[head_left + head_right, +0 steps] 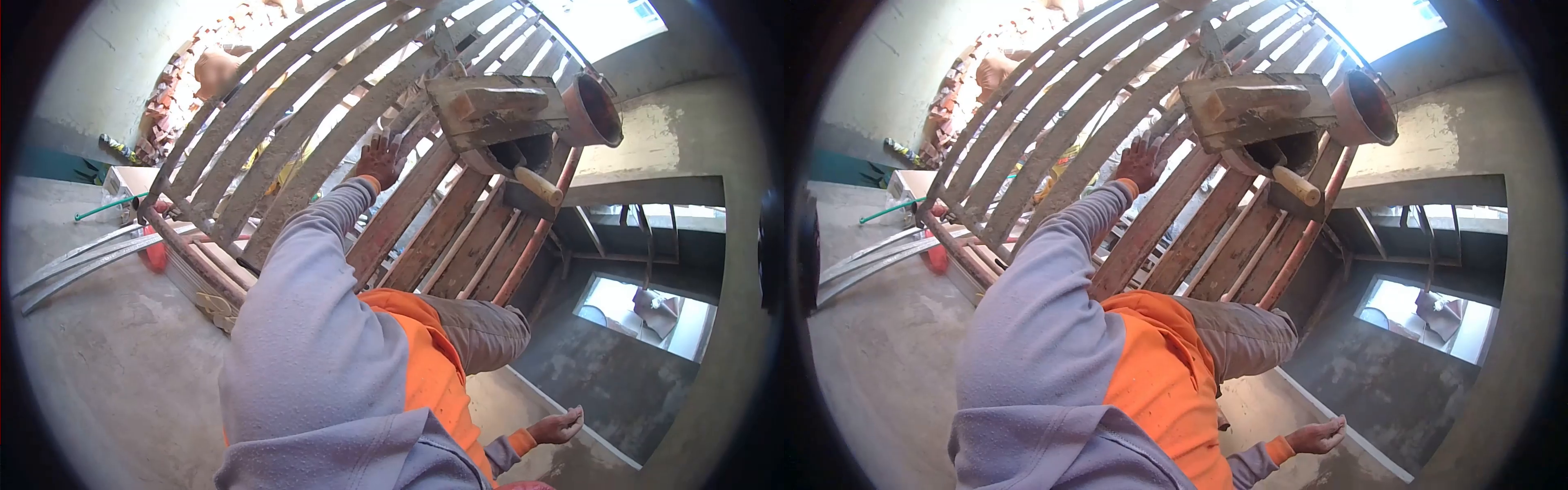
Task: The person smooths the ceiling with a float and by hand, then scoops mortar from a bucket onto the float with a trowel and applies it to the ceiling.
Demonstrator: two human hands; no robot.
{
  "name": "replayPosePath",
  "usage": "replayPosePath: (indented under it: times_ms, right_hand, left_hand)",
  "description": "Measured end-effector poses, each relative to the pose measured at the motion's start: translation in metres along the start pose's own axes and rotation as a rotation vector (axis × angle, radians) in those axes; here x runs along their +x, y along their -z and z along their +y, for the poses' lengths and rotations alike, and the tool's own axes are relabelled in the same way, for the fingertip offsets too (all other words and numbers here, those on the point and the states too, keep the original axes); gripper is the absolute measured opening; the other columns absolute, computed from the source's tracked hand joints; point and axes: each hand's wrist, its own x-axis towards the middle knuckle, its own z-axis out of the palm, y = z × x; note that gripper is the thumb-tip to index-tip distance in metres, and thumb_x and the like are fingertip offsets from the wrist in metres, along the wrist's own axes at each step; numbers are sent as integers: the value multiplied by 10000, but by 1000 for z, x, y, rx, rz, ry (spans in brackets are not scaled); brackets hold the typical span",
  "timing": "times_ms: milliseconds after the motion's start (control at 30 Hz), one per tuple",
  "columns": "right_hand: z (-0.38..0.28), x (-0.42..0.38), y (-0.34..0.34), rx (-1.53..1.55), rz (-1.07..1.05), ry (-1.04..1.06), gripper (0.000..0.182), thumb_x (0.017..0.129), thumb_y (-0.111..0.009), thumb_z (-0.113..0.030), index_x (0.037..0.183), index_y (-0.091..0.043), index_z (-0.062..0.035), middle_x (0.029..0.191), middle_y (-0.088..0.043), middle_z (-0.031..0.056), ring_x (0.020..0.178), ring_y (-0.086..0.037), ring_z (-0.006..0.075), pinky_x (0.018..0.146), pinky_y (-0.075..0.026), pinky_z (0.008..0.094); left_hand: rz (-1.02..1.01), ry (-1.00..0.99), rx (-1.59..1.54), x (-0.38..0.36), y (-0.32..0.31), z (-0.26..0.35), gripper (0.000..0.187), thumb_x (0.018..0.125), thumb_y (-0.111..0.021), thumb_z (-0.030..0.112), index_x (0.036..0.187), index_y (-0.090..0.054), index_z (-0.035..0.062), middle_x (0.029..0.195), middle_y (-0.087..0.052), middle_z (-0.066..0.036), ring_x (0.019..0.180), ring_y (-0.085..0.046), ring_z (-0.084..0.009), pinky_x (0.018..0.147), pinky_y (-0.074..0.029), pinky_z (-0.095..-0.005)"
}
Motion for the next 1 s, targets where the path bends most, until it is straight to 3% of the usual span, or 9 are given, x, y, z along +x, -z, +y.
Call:
replayPosePath:
  times_ms: [300,667,767,800,867,900,933,967,1000]
  right_hand:
    - [15,0,18,-16,68,22,296,932,-514,-207,841,-634,48,919,-661,139,870,-612,265,821,-478,367]
    - [36,-14,27,5,68,-14,226,876,-496,-139,802,-620,35,823,-610,97,797,-569,232,778,-465,344]
    - [51,-22,33,33,62,-67,199,859,-483,-111,783,-590,38,807,-580,90,780,-547,225,767,-461,336]
    - [52,-26,35,46,71,-88,187,851,-481,-101,775,-582,37,802,-570,85,775,-539,221,761,-458,331]
    - [53,-31,38,52,89,-70,129,813,-482,-50,758,-564,34,773,-537,79,749,-519,212,733,-449,323]
    - [56,-32,41,40,92,-58,118,805,-484,-40,756,-563,33,764,-536,84,739,-519,215,724,-449,326]
    - [60,-34,46,27,97,-46,107,797,-485,-31,755,-561,33,756,-535,88,728,-519,218,715,-450,329]
    - [64,-38,50,9,112,-51,101,791,-486,-24,750,-561,30,748,-537,95,712,-522,223,699,-452,330]
    - [68,-41,54,-4,123,-51,96,785,-487,-18,744,-561,27,740,-540,101,695,-524,227,684,-453,330]
  left_hand:
    - [41,-4,-7,-2,-4,1,594,937,-474,429,1430,-378,113,1516,-290,-224,1369,-323,-409,1052,-324,-520]
    - [41,-21,-32,3,-22,-7,589,925,-493,417,1409,-406,92,1466,-353,-225,1353,-321,-421,1082,-298,-527]
    - [-270,13,98,7,-15,-5,497,973,-352,358,1425,-426,164,1506,-362,-164,1392,-299,-412,1131,-242,-511]
    - [-71,-34,75,-2,-23,-9,461,976,-337,334,1382,-483,172,1458,-436,-135,1360,-352,-391,1123,-263,-499]
    - [22,-46,-114,5,-41,-23,422,952,-390,306,1313,-557,167,1310,-557,-177,1215,-496,-371,1062,-337,-471]
    - [-137,37,-19,2,12,17,411,948,-405,308,1294,-571,160,1299,-561,-187,1185,-518,-369,1034,-366,-463]
    - [60,-55,-60,5,-29,-11,417,955,-405,328,1283,-577,138,1302,-557,-190,1194,-515,-357,1013,-393,-444]
    - [-96,-19,33,5,-5,3,431,968,-390,334,1295,-566,116,1320,-540,-199,1202,-510,-363,1006,-408,-424]
    - [37,-112,114,5,-15,-6,453,981,-369,356,1309,-554,103,1325,-537,-200,1208,-508,-367,1004,-414,-417]
